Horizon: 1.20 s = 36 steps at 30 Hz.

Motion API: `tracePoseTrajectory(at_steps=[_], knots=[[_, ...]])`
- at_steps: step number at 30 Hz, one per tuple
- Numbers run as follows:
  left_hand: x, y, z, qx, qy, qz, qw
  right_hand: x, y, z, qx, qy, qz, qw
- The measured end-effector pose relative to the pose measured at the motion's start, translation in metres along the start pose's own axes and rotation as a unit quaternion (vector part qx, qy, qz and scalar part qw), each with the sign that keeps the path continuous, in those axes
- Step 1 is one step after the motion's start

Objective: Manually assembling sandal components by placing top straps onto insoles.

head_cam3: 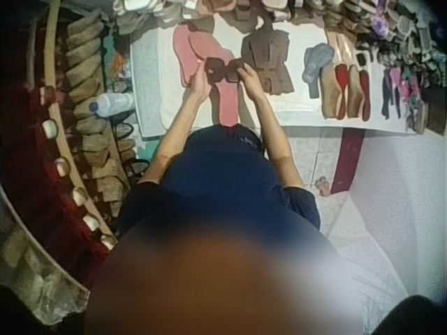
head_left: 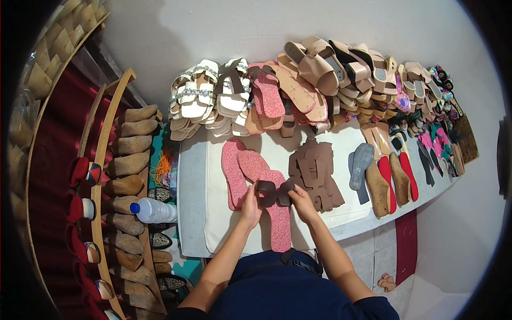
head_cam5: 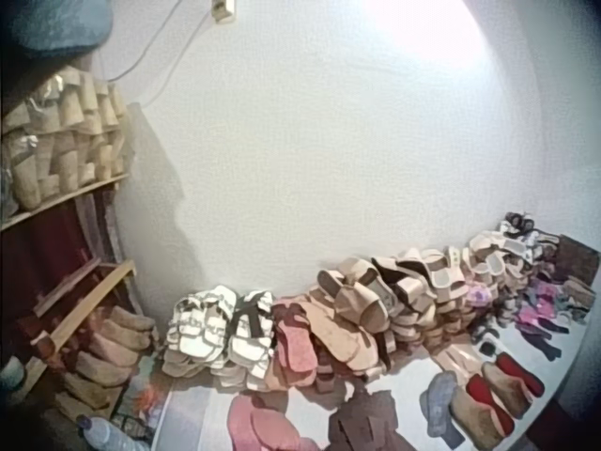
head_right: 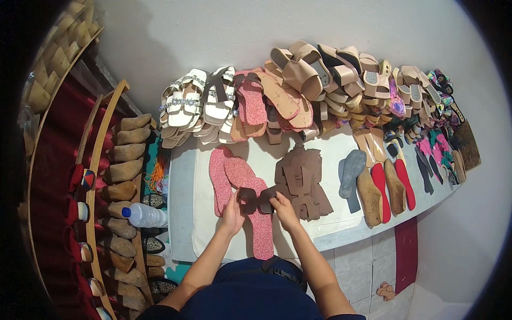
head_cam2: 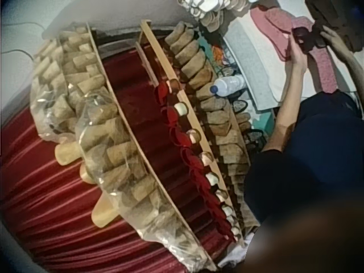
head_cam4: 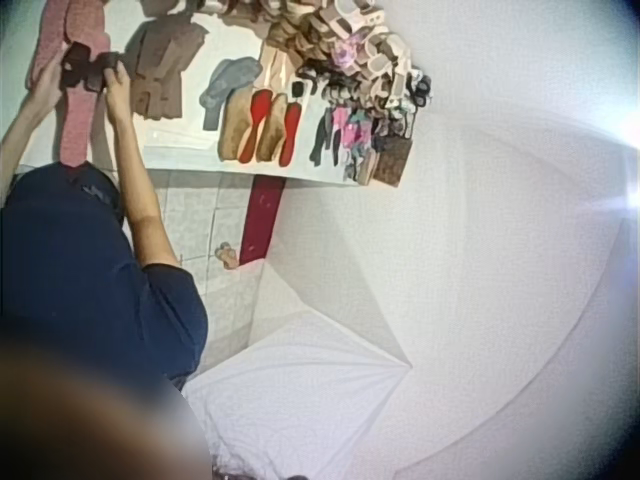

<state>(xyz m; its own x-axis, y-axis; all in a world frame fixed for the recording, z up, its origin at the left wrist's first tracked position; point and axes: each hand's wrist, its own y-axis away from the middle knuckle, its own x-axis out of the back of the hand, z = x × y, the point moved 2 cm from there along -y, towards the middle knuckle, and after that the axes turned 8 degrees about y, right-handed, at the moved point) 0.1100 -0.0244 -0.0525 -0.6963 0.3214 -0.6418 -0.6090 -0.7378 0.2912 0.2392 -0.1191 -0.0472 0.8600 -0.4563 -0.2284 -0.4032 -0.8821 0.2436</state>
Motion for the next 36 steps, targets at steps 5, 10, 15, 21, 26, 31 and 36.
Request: tracePoseTrajectory(at_steps=[5, 10, 15, 21, 26, 31, 36], knots=[[-0.007, -0.003, -0.003, 0.131, 0.159, -0.011, 0.979, -0.014, 0.004, 0.012, 0.021, 0.054, 0.083, 0.995], [-0.022, 0.004, 0.005, 0.147, 0.162, -0.002, 0.976, -0.007, 0.005, 0.01, 0.074, 0.305, 0.124, 0.941], [-0.027, 0.006, 0.007, 0.151, 0.141, 0.006, 0.978, -0.009, 0.009, -0.005, 0.072, 0.341, 0.122, 0.929], [-0.023, 0.007, 0.008, 0.187, 0.147, -0.048, 0.97, 0.007, 0.007, -0.01, 0.028, 0.194, 0.081, 0.977], [-0.016, 0.011, -0.006, 0.127, 0.178, -0.065, 0.974, 0.006, 0.007, -0.013, -0.023, 0.096, 0.089, 0.991], [-0.01, 0.031, -0.019, -0.03, -0.15, -0.095, 0.984, 0.018, 0.008, -0.01, -0.03, 0.127, 0.09, 0.987], [-0.026, 0.035, -0.011, -0.143, -0.424, -0.028, 0.894, 0.014, 0.01, -0.013, -0.016, 0.132, 0.106, 0.986]])
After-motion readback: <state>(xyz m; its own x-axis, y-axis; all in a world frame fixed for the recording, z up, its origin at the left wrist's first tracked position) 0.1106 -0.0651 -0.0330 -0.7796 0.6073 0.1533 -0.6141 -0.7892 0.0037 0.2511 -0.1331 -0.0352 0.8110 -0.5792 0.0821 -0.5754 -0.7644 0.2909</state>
